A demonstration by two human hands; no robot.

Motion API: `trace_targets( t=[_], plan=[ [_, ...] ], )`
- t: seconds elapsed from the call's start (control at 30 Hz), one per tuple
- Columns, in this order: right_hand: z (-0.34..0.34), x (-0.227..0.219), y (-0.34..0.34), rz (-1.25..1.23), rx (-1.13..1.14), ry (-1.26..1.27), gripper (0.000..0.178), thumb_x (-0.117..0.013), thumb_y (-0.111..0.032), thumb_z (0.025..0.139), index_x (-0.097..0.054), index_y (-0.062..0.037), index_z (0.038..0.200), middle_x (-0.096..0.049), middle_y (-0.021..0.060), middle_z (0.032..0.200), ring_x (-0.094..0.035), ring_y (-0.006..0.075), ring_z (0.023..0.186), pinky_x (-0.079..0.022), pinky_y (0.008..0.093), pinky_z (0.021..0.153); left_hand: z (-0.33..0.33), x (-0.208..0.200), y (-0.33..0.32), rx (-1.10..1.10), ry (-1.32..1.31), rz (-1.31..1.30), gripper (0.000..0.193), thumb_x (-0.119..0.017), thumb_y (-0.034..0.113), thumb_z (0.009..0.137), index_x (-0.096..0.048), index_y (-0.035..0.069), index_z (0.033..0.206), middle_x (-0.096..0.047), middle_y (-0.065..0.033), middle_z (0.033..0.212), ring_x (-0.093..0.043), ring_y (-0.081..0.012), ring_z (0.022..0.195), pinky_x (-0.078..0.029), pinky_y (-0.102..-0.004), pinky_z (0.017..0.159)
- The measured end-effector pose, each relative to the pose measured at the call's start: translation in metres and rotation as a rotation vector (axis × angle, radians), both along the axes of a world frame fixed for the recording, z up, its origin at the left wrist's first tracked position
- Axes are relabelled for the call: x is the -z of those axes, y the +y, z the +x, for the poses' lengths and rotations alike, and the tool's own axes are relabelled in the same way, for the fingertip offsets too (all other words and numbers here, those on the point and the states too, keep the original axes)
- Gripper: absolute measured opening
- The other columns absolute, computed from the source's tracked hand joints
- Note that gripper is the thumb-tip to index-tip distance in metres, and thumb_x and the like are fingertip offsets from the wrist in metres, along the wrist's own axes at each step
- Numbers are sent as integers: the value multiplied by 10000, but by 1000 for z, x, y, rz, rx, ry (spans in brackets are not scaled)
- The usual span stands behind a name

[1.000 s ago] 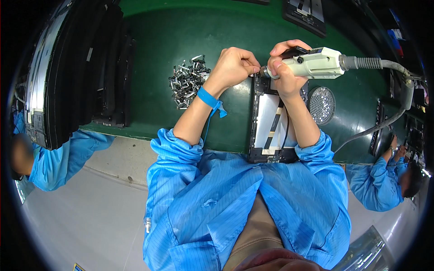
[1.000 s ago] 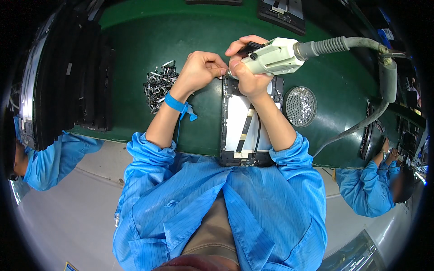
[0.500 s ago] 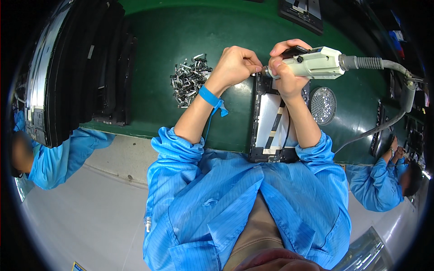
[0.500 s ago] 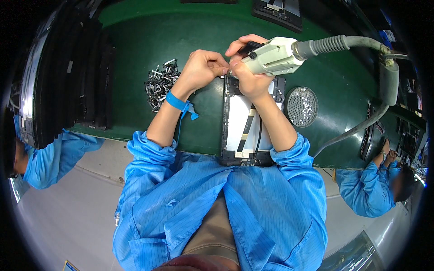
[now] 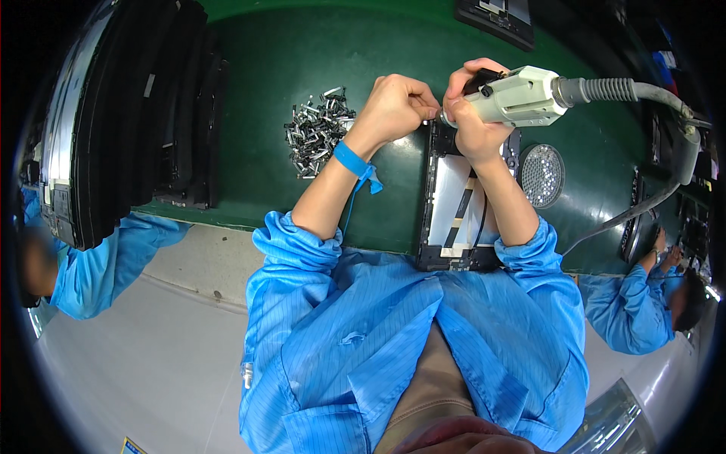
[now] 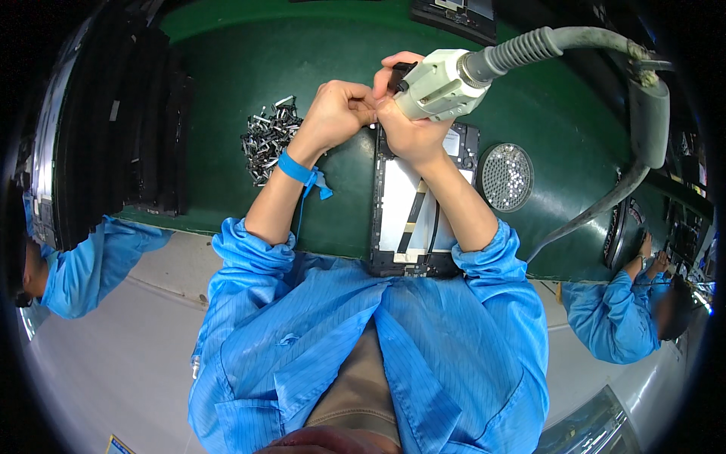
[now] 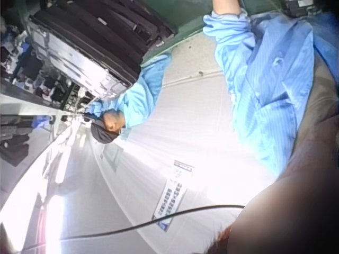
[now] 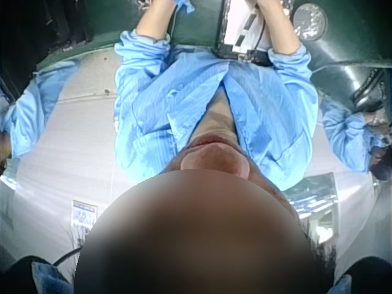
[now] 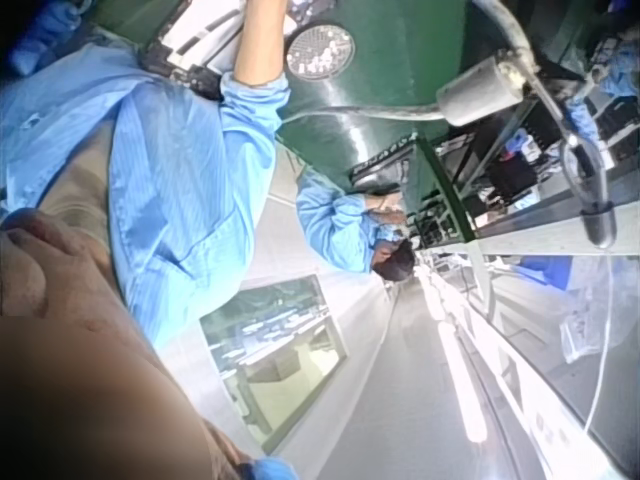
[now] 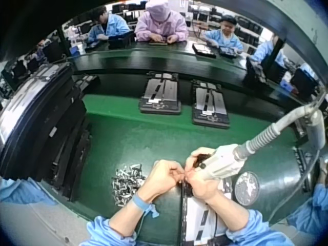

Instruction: Assembling electronic components by fastening screws using an electric screwdriver on a factory assembly line.

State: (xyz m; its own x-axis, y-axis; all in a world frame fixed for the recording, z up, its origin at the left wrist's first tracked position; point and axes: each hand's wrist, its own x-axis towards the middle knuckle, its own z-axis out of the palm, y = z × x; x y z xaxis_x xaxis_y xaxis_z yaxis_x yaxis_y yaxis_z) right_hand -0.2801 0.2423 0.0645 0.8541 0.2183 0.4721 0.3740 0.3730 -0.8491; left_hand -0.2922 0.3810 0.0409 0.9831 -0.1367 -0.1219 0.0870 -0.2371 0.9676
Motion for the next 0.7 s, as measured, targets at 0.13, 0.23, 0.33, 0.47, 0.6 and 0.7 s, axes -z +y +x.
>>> trace_targets(
  t=[0.13, 0.23, 0.33, 0.47, 0.6, 0.7],
  plan=[
    [-2, 1, 1, -20, 16, -16, 372, -567, 56, 769, -444, 38, 1119, -547, 82, 832, -531, 108, 741, -457, 238, 667, 0, 0, -1, 1, -11, 4, 106, -622, -43, 673, -691, -18, 751, -676, -132, 690, -666, -174, 656, -522, -276, 623],
    [-3, 1, 4, -40, 33, -11, 362, -577, 58, 762, -456, 33, 1102, -550, 79, 831, -535, 107, 738, -461, 238, 672, 1, 3, -2, -13, -29, 29, 109, -628, -37, 667, -693, -10, 750, -670, -128, 673, -658, -172, 634, -517, -280, 610],
    [-4, 1, 6, -70, 60, -34, 350, -594, 62, 748, -475, 26, 1075, -557, 74, 839, -546, 105, 736, -467, 237, 676, 2, 5, -2, -30, -55, 49, 110, -635, -30, 663, -695, -2, 750, -664, -125, 658, -650, -171, 614, -511, -284, 599],
    [-2, 3, 6, -122, 147, -105, 350, -580, 73, 737, -465, 11, 1061, -559, 87, 833, -536, 103, 683, -463, 234, 610, 3, -2, -5, -22, -75, 128, 109, -642, -23, 661, -692, -7, 756, -659, -127, 651, -647, -174, 605, -513, -287, 600],
    [1, 0, 4, -1, 91, -41, 334, -548, 29, 767, -440, 0, 1082, -562, 118, 856, -511, 108, 614, -451, 236, 554, 0, -22, -3, 27, 15, 175, 149, -647, -3, 690, -679, -24, 834, -665, -148, 729, -652, -199, 636, -520, -301, 632],
    [17, -14, -23, 218, 30, -6, 410, -547, 46, 695, -451, 37, 1094, -563, 186, 1014, -516, 108, 575, -450, 233, 520, -16, -30, -4, -177, -299, 220, 182, -641, 10, 723, -660, -17, 901, -647, -157, 772, -642, -244, 663, -514, -329, 642]
  ],
)
